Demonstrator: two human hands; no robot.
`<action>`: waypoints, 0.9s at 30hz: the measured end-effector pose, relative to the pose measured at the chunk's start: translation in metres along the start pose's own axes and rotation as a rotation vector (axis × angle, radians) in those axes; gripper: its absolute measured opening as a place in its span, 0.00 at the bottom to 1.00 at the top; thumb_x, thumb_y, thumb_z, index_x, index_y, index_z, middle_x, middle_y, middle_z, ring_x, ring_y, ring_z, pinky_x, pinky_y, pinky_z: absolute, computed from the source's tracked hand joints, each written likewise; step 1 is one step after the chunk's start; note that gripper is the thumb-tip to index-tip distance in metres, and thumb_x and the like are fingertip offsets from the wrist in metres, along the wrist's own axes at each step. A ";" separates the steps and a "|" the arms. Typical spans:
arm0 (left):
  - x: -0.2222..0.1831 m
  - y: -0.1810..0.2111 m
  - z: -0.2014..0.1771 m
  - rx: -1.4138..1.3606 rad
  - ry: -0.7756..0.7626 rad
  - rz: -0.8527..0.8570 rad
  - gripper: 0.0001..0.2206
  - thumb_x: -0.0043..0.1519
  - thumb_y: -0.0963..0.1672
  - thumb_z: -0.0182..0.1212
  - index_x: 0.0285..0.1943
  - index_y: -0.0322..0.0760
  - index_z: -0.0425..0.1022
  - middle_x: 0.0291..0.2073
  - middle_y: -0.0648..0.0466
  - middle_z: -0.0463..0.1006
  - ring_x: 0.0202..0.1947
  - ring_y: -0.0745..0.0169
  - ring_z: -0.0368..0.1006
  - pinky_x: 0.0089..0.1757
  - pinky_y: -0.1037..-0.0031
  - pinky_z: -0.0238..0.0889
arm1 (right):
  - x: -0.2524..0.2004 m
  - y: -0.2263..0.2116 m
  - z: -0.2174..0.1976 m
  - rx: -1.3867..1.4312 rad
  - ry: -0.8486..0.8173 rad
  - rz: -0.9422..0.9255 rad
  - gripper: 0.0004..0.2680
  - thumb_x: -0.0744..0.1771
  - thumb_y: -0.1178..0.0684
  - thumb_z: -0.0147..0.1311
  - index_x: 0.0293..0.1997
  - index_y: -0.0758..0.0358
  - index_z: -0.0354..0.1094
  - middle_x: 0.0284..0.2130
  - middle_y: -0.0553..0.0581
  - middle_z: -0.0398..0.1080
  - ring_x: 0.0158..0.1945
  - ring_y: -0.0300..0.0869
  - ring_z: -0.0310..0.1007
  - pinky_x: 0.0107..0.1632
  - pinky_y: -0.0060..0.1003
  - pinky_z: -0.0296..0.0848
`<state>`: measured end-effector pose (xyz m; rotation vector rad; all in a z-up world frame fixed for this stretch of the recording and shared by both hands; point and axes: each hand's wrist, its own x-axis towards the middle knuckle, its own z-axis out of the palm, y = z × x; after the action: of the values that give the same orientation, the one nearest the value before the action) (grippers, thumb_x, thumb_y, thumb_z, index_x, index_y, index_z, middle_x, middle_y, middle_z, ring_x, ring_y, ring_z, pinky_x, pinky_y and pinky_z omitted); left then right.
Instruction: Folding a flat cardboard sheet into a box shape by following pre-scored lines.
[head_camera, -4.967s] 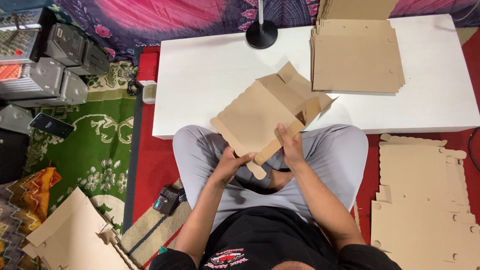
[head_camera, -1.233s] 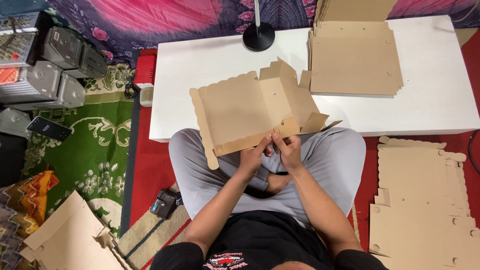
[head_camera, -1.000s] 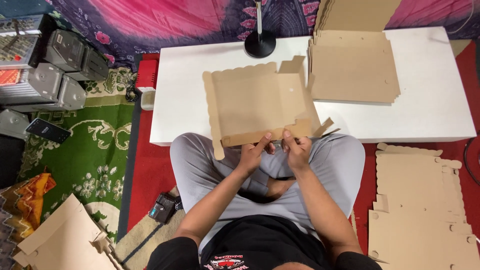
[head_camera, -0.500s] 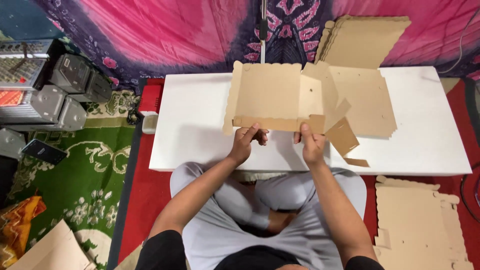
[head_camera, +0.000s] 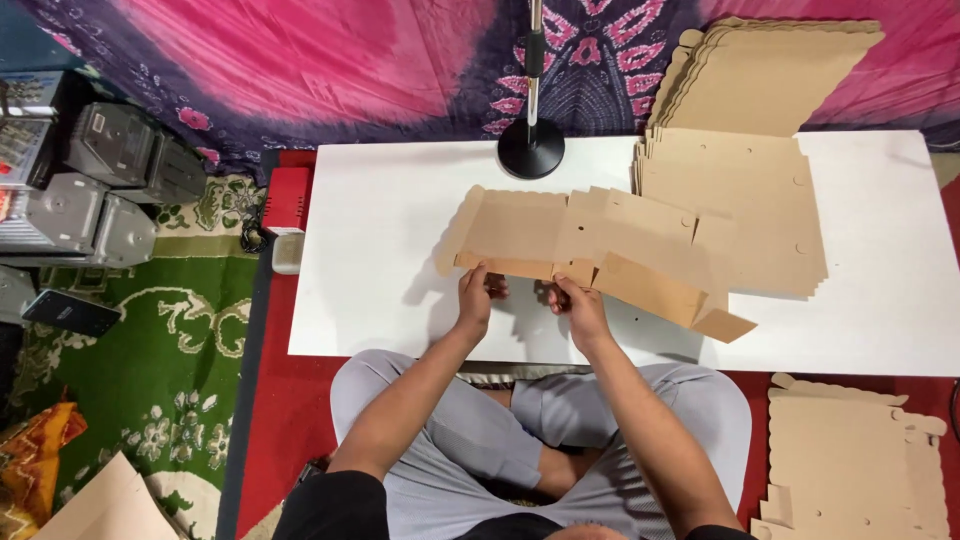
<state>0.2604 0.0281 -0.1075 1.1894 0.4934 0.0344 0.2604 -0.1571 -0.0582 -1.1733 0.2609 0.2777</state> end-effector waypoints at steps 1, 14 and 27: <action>0.003 -0.001 -0.002 0.000 0.001 -0.004 0.19 0.72 0.49 0.48 0.33 0.30 0.72 0.23 0.46 0.77 0.22 0.57 0.75 0.30 0.73 0.70 | 0.002 0.002 0.001 -0.001 0.002 0.004 0.12 0.69 0.53 0.53 0.25 0.63 0.69 0.16 0.56 0.65 0.19 0.39 0.65 0.27 0.31 0.62; 0.020 -0.006 -0.009 -0.046 0.119 0.105 0.20 0.69 0.49 0.51 0.27 0.33 0.72 0.15 0.47 0.70 0.17 0.60 0.67 0.25 0.73 0.63 | 0.020 0.014 -0.009 0.155 0.113 -0.008 0.07 0.70 0.52 0.58 0.37 0.64 0.67 0.20 0.54 0.62 0.23 0.38 0.64 0.27 0.30 0.66; 0.016 0.010 -0.010 -0.038 0.146 0.162 0.20 0.69 0.49 0.51 0.25 0.34 0.71 0.13 0.49 0.67 0.16 0.61 0.65 0.23 0.73 0.61 | 0.041 0.031 -0.031 0.214 0.213 -0.027 0.11 0.71 0.46 0.54 0.30 0.54 0.62 0.15 0.47 0.54 0.19 0.33 0.55 0.23 0.24 0.55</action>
<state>0.2727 0.0453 -0.1074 1.1922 0.5208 0.2704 0.2866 -0.1718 -0.1111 -0.9933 0.4500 0.0977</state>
